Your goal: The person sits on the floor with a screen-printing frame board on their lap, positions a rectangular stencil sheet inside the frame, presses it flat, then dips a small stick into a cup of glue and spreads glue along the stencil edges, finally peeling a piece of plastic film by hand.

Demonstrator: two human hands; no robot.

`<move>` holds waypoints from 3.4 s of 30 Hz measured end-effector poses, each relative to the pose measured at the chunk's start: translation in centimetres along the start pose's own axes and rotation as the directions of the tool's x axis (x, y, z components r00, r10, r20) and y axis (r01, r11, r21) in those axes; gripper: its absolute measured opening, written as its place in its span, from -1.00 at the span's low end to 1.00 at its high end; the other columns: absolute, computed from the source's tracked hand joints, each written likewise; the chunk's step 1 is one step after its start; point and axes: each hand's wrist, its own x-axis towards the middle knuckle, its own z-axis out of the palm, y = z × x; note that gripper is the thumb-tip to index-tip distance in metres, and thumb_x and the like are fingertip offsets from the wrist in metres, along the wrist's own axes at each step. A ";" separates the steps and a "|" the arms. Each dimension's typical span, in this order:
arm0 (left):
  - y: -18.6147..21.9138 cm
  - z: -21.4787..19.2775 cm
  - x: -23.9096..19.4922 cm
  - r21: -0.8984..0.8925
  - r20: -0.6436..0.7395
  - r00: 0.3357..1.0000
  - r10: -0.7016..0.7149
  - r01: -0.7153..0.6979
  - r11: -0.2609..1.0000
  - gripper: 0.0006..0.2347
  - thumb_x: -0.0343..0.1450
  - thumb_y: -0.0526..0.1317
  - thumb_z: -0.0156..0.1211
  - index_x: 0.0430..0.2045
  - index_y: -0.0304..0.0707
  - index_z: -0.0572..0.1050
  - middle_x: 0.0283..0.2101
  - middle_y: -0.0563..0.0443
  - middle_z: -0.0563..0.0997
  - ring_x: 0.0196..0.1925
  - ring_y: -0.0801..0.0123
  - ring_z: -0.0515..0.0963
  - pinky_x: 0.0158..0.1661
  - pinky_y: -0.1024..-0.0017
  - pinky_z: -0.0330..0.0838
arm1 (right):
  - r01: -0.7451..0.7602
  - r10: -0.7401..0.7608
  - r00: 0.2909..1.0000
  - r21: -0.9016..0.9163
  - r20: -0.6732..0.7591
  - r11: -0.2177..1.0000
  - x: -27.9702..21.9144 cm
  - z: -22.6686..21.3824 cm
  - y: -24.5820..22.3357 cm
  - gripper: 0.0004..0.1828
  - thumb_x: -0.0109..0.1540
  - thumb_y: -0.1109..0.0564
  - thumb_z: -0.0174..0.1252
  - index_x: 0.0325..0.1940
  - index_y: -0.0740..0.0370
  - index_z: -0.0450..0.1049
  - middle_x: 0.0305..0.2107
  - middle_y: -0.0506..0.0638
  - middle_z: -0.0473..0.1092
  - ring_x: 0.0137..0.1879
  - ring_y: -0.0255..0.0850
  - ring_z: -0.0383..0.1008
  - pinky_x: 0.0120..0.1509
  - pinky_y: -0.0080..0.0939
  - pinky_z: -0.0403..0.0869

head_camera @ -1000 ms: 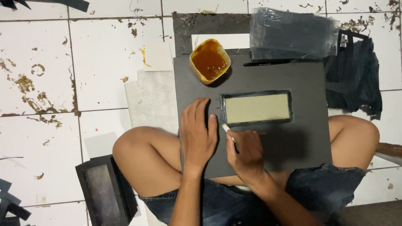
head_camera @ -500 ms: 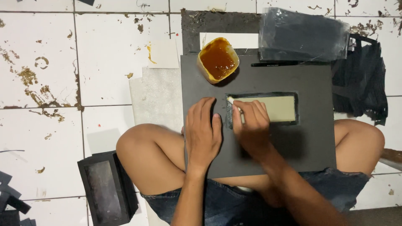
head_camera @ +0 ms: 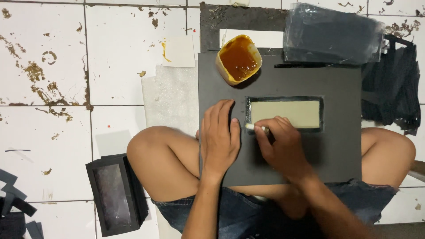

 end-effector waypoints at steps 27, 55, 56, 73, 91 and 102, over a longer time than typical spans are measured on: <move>-0.2 0.6 0.0 0.021 -0.004 0.999 0.052 -0.052 0.998 -0.68 0.49 -0.36 -0.05 0.15 -0.39 0.41 0.10 -0.28 0.50 0.16 -0.15 0.44 0.16 0.02 0.30 | 0.095 -0.148 0.943 -0.183 -0.299 0.979 -4.0 2.3 0.2 -0.85 0.18 0.33 0.29 -0.17 0.28 0.54 -0.49 0.02 0.40 -0.43 -0.05 0.43 -0.28 -0.09 0.37; -0.1 0.8 -0.2 0.022 -0.019 0.999 0.046 -0.045 0.999 -0.67 0.48 -0.39 -0.02 0.16 -0.40 0.40 0.11 -0.30 0.49 0.15 -0.16 0.44 0.15 0.01 0.30 | 0.178 -0.173 0.978 0.032 -0.120 0.984 -1.9 -0.2 0.1 -0.88 0.24 0.33 0.20 -0.16 0.23 0.55 -0.51 -0.02 0.40 -0.40 -0.05 0.44 -0.24 -0.12 0.39; -0.2 0.8 -0.2 0.022 -0.019 0.998 0.052 -0.052 0.998 -0.67 0.48 -0.39 -0.02 0.16 -0.40 0.40 0.11 -0.30 0.49 0.15 -0.16 0.44 0.15 0.01 0.30 | 0.178 -0.173 0.977 0.030 -0.126 0.984 -2.3 -0.2 0.4 -0.88 0.24 0.33 0.20 -0.16 0.23 0.55 -0.51 -0.02 0.40 -0.40 -0.05 0.44 -0.24 -0.12 0.39; 0.0 0.7 -0.4 0.034 0.003 0.996 0.086 -0.086 0.996 -0.69 0.49 -0.39 -0.04 0.14 -0.44 0.40 0.08 -0.32 0.49 0.12 -0.19 0.44 0.18 -0.03 0.26 | 0.041 -0.066 0.937 -0.078 -0.343 0.996 -5.1 -0.8 1.4 -0.91 0.25 0.32 0.24 -0.16 0.30 0.59 -0.47 0.07 0.46 -0.39 0.02 0.49 -0.25 -0.08 0.40; -0.1 1.1 -0.4 0.094 -0.010 0.996 0.086 -0.085 0.992 -0.69 0.48 -0.38 -0.03 0.12 -0.40 0.42 0.07 -0.27 0.49 0.12 -0.14 0.44 0.17 0.02 0.28 | -0.427 0.676 0.606 0.545 -0.420 0.721 -8.6 -5.6 8.5 -0.76 0.28 0.24 0.34 -0.08 0.39 0.43 -0.28 0.19 0.55 -0.19 -0.20 0.58 -0.08 -0.28 0.51; -0.5 1.1 -0.3 0.078 -0.012 0.999 0.040 -0.039 0.996 -0.68 0.47 -0.38 -0.01 0.13 -0.38 0.43 0.08 -0.25 0.51 0.14 -0.11 0.46 0.17 0.04 0.31 | -0.187 0.267 0.909 0.260 -0.319 0.947 4.8 -0.2 0.2 -0.75 0.22 0.32 0.32 -0.02 0.22 0.61 -0.32 0.12 0.60 -0.28 -0.06 0.62 -0.22 -0.12 0.52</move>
